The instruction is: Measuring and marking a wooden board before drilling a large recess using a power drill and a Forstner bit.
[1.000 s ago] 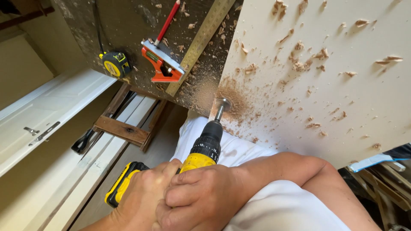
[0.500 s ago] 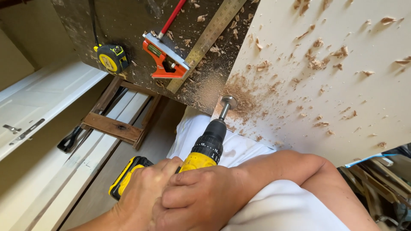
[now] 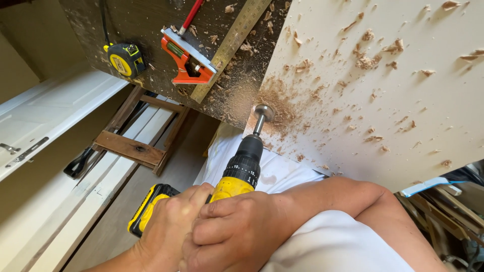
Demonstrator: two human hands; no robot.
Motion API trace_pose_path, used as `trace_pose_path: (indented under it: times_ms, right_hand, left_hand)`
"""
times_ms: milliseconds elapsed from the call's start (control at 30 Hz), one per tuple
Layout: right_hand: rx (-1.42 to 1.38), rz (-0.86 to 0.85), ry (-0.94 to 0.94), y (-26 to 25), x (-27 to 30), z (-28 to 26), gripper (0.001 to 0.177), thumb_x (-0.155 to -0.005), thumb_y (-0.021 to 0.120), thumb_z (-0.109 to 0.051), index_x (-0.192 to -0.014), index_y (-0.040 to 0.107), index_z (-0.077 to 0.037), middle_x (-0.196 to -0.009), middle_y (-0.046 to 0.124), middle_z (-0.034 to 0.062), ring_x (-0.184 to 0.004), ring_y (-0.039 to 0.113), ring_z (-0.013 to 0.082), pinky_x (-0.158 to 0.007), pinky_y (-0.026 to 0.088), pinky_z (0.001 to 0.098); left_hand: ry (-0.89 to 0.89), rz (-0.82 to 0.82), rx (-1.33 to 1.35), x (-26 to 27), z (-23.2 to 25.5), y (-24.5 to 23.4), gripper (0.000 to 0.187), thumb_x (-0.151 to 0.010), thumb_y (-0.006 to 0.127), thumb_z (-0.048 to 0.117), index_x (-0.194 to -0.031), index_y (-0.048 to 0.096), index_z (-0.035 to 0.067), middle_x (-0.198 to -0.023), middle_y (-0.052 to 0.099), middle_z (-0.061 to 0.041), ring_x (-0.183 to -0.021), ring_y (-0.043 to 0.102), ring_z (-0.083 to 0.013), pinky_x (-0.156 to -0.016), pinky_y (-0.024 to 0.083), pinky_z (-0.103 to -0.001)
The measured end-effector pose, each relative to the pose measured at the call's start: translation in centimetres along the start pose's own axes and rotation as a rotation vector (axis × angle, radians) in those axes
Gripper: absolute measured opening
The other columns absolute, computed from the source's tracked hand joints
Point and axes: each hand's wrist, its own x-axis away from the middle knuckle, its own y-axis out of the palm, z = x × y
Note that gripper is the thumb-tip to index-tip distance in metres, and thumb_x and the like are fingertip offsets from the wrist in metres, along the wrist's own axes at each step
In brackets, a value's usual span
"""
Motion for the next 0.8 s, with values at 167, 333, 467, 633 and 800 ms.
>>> trace_pose_path:
  times_ms: [167,333,467,633,800]
  right_hand:
    - [-0.023,0.056,-0.013,-0.9,-0.4,0.1,0.028,-0.112,0.048,-0.017,-0.095,0.068,-0.009,-0.086,0.054,0.0017,-0.074,0.055,0.0173,-0.08,0.052,0.028]
    - [-0.055,0.053,0.02,-1.3,-0.6,0.4,0.03,-0.113,0.045,-0.017,-0.101,0.071,-0.007,-0.085,0.048,0.0032,-0.07,0.052,0.0206,-0.08,0.052,0.0294]
    - [-0.028,0.065,0.03,-1.0,-1.1,0.7,0.027,-0.113,0.048,-0.017,-0.098,0.069,-0.008,-0.084,0.047,0.0026,-0.07,0.052,0.0199,-0.081,0.053,0.0292]
    - [0.022,-0.016,0.041,-0.3,-1.5,1.1,0.031,-0.114,0.039,-0.017,-0.101,0.067,-0.013,-0.091,0.052,0.001,-0.077,0.055,0.0175,-0.086,0.054,0.0289]
    - [0.035,-0.042,0.055,0.3,-1.5,1.0,0.029,-0.113,0.042,-0.017,-0.099,0.067,-0.013,-0.087,0.047,0.0011,-0.075,0.054,0.0192,-0.086,0.054,0.0293]
  left_hand:
    - [-0.015,-0.035,-0.05,-0.1,0.6,-0.9,0.04,-0.084,0.067,0.049,-0.113,0.06,0.023,-0.085,0.073,-0.002,-0.063,0.068,-0.0429,-0.055,0.046,-0.058]
    - [-0.029,-0.099,-0.046,-0.3,0.5,-1.8,0.049,-0.084,0.065,0.05,-0.124,0.06,0.022,-0.091,0.074,-0.003,-0.068,0.07,-0.0423,-0.059,0.05,-0.059]
    - [-0.022,-0.108,-0.051,-0.7,0.2,-2.6,0.038,-0.084,0.063,0.046,-0.113,0.059,0.023,-0.083,0.072,-0.002,-0.065,0.067,-0.0415,-0.057,0.047,-0.058]
    - [0.056,-0.09,-0.026,-1.1,-1.1,-2.7,0.038,-0.085,0.062,0.047,-0.113,0.059,0.021,-0.079,0.071,-0.004,-0.063,0.067,-0.0431,-0.057,0.047,-0.058]
    - [0.093,-0.055,-0.005,-1.1,-2.0,-1.8,0.04,-0.086,0.063,0.046,-0.116,0.06,0.019,-0.082,0.073,-0.006,-0.061,0.066,-0.0446,-0.055,0.048,-0.059]
